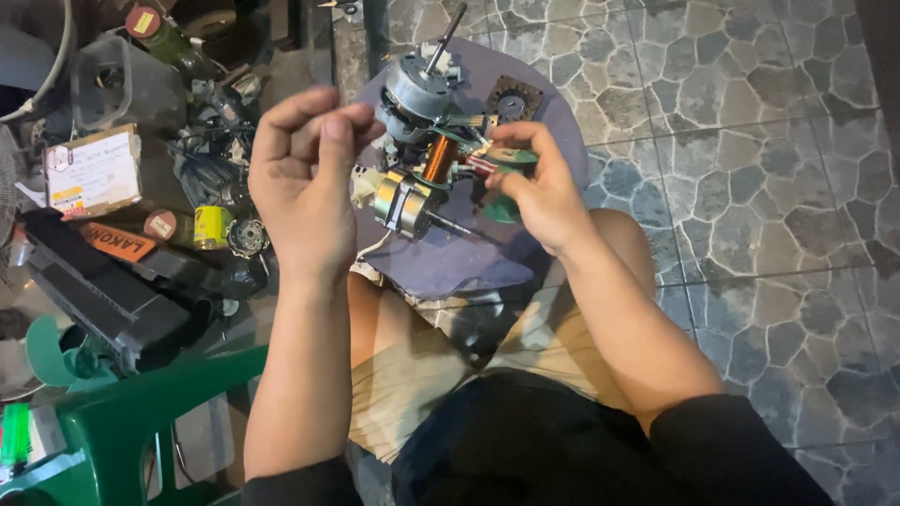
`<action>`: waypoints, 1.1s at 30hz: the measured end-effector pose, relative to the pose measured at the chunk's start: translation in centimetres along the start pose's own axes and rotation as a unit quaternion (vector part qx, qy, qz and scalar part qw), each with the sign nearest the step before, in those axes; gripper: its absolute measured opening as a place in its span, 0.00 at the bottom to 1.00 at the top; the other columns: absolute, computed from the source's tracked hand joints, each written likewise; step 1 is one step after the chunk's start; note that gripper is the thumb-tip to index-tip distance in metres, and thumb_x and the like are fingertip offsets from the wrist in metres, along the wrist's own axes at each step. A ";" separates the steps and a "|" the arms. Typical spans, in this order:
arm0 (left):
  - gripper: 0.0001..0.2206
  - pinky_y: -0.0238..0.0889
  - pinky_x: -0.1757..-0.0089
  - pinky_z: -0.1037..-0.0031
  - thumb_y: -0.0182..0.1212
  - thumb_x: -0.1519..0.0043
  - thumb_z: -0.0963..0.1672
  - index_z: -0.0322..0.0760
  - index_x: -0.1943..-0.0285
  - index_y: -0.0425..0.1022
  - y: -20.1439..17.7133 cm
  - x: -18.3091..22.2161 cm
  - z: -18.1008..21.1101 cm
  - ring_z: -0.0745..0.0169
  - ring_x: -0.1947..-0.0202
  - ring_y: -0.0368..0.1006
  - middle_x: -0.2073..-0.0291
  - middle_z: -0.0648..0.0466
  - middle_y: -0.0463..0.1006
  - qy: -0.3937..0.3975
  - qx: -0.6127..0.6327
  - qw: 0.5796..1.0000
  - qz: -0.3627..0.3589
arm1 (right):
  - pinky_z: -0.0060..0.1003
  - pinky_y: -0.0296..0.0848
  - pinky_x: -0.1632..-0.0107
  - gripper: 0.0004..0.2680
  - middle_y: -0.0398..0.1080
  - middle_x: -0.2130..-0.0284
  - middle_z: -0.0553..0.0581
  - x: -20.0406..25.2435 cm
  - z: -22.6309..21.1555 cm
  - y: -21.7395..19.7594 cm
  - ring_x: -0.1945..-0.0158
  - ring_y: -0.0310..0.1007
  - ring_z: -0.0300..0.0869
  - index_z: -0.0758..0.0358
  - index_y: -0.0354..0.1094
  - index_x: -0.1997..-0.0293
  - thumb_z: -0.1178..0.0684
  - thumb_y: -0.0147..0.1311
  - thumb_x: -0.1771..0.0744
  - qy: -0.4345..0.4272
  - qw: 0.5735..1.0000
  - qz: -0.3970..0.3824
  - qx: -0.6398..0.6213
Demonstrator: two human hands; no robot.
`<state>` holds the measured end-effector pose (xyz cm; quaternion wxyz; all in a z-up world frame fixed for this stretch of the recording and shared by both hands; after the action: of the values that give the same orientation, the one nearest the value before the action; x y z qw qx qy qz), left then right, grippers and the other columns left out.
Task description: The person disassembles a small electric motor using a screwdriver, removes the rotor, and then reassembles the motor by inserting the rotor back into the stator and tightening the screws.
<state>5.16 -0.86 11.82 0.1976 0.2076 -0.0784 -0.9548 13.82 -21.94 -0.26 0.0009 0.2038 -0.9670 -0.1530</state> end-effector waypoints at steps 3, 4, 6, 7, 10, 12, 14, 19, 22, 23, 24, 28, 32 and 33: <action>0.08 0.75 0.44 0.71 0.57 0.29 0.40 0.30 0.44 0.68 0.8 -0.3 1.1 0.60 0.52 0.78 0.53 0.46 0.79 0.030 0.005 0.999 -0.008 | 0.35 0.79 0.51 0.23 0.67 0.43 0.59 1.0 1.0 0.8 0.49 0.71 0.42 0.56 0.59 0.41 0.74 0.41 0.39 -0.043 0.989 -0.035 0.139; 0.08 0.75 0.44 0.71 0.57 0.29 0.40 0.30 0.44 0.68 0.9 -0.1 1.2 0.60 0.52 0.78 0.53 0.46 0.79 0.032 0.006 0.999 -0.008 | 0.35 0.79 0.51 0.23 0.67 0.43 0.59 1.6 1.0 1.3 0.49 0.71 0.42 0.56 0.59 0.41 0.74 0.41 0.39 -0.045 0.989 -0.034 0.140; 0.05 0.76 0.45 0.70 0.55 0.28 0.38 0.33 0.45 0.67 1.1 0.0 1.6 0.59 0.52 0.77 0.54 0.47 0.78 0.054 -0.010 0.998 -0.008 | 0.52 0.68 0.40 0.20 0.62 0.49 0.60 2.6 1.3 2.5 0.44 0.67 0.54 0.53 0.65 0.42 0.67 0.51 0.39 -0.050 0.934 -0.067 0.347; 0.05 0.76 0.45 0.70 0.55 0.28 0.38 0.33 0.45 0.67 1.0 0.1 1.5 0.59 0.52 0.77 0.54 0.47 0.78 0.054 -0.009 0.998 -0.010 | 0.52 0.68 0.40 0.20 0.62 0.49 0.60 3.0 2.0 2.7 0.44 0.67 0.54 0.53 0.65 0.42 0.67 0.51 0.39 -0.051 0.934 -0.065 0.348; 0.06 0.76 0.44 0.68 0.55 0.28 0.39 0.34 0.45 0.65 0.3 0.3 1.3 0.58 0.53 0.77 0.54 0.46 0.77 0.039 0.023 0.999 0.008 | 0.44 0.72 0.54 0.18 0.61 0.50 0.60 3.7 3.9 3.7 0.57 0.70 0.52 0.58 0.68 0.40 0.62 0.57 0.37 -0.103 0.856 -0.069 0.501; 0.05 0.76 0.42 0.65 0.55 0.27 0.39 0.37 0.45 0.65 0.1 0.6 1.9 0.64 0.50 0.75 0.53 0.51 0.73 0.065 0.037 0.997 0.009 | 0.53 0.74 0.60 0.15 0.63 0.49 0.63 3.1 5.8 3.9 0.58 0.72 0.60 0.56 0.67 0.46 0.54 0.58 0.38 -0.054 0.752 -0.081 0.652; 0.06 0.76 0.43 0.66 0.56 0.27 0.39 0.37 0.45 0.64 0.1 0.8 2.3 0.64 0.50 0.75 0.52 0.52 0.72 0.082 0.031 0.996 0.006 | 0.54 0.73 0.61 0.14 0.63 0.52 0.62 2.6 6.3 3.9 0.59 0.72 0.59 0.56 0.67 0.48 0.52 0.58 0.38 -0.058 0.742 -0.096 0.661; 0.06 0.76 0.44 0.67 0.55 0.26 0.40 0.38 0.45 0.64 0.4 1.5 2.9 0.63 0.51 0.74 0.54 0.51 0.72 0.081 0.049 0.995 -0.017 | 0.54 0.74 0.60 0.13 0.65 0.55 0.62 2.7 5.6 4.5 0.62 0.74 0.60 0.59 0.67 0.52 0.51 0.59 0.38 -0.076 0.720 -0.114 0.681; 0.06 0.78 0.43 0.63 0.55 0.25 0.38 0.38 0.44 0.63 0.1 2.2 4.2 0.63 0.50 0.76 0.53 0.51 0.75 0.108 0.029 0.994 -0.020 | 0.53 0.73 0.60 0.14 0.64 0.54 0.58 3.1 3.9 4.5 0.57 0.74 0.57 0.57 0.65 0.50 0.53 0.61 0.38 -0.081 0.758 -0.099 0.640; 0.07 0.78 0.42 0.64 0.56 0.25 0.38 0.39 0.43 0.63 -0.2 2.3 4.6 0.64 0.50 0.77 0.53 0.52 0.75 0.119 0.041 0.992 -0.008 | 0.49 0.71 0.57 0.15 0.65 0.55 0.57 3.3 2.9 4.5 0.56 0.72 0.54 0.57 0.66 0.47 0.55 0.60 0.38 -0.070 0.797 -0.089 0.594; 0.08 0.79 0.42 0.65 0.57 0.25 0.38 0.40 0.42 0.64 -0.6 2.4 5.0 0.64 0.49 0.78 0.52 0.53 0.76 0.129 0.053 0.990 0.004 | 0.44 0.70 0.54 0.17 0.66 0.56 0.56 3.5 1.9 4.6 0.55 0.70 0.52 0.57 0.68 0.44 0.57 0.60 0.38 -0.059 0.833 -0.079 0.545; 0.07 0.80 0.45 0.67 0.56 0.23 0.38 0.41 0.40 0.67 -0.2 2.4 4.3 0.64 0.51 0.78 0.53 0.51 0.78 0.126 0.071 0.989 -0.003 | 0.47 0.72 0.43 0.16 0.64 0.46 0.58 2.1 0.9 3.8 0.47 0.72 0.51 0.55 0.65 0.41 0.60 0.54 0.36 0.013 0.891 -0.064 0.449; 0.05 0.77 0.62 0.74 0.59 0.32 0.39 0.31 0.50 0.71 1.1 3.2 -3.0 0.58 0.63 0.78 0.56 0.45 0.76 0.026 -0.065 0.997 -0.027 | 0.38 0.71 0.48 0.22 0.64 0.48 0.57 2.4 -1.5 3.5 0.50 0.65 0.40 0.60 0.59 0.37 0.71 0.46 0.37 -0.030 0.994 -0.058 0.088; 0.05 0.75 0.67 0.77 0.62 0.34 0.39 0.29 0.52 0.77 0.9 3.5 -5.9 0.62 0.67 0.77 0.64 0.45 0.78 -0.012 -0.050 0.999 0.004 | 0.46 0.72 0.38 0.21 0.62 0.47 0.59 2.5 -2.5 3.6 0.41 0.63 0.43 0.63 0.60 0.34 0.68 0.48 0.36 -0.040 0.998 -0.047 0.026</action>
<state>5.08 -3.56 5.42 0.2108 0.1862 -0.0340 -0.9590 10.30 -20.51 3.01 -0.0505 0.2424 -0.9593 -0.1359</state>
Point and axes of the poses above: each hand's wrist, its own x-axis away from the middle knuckle, its own y-axis out of the palm, z = x × y, the point moved 5 cm from there along -x, towards the middle knuckle
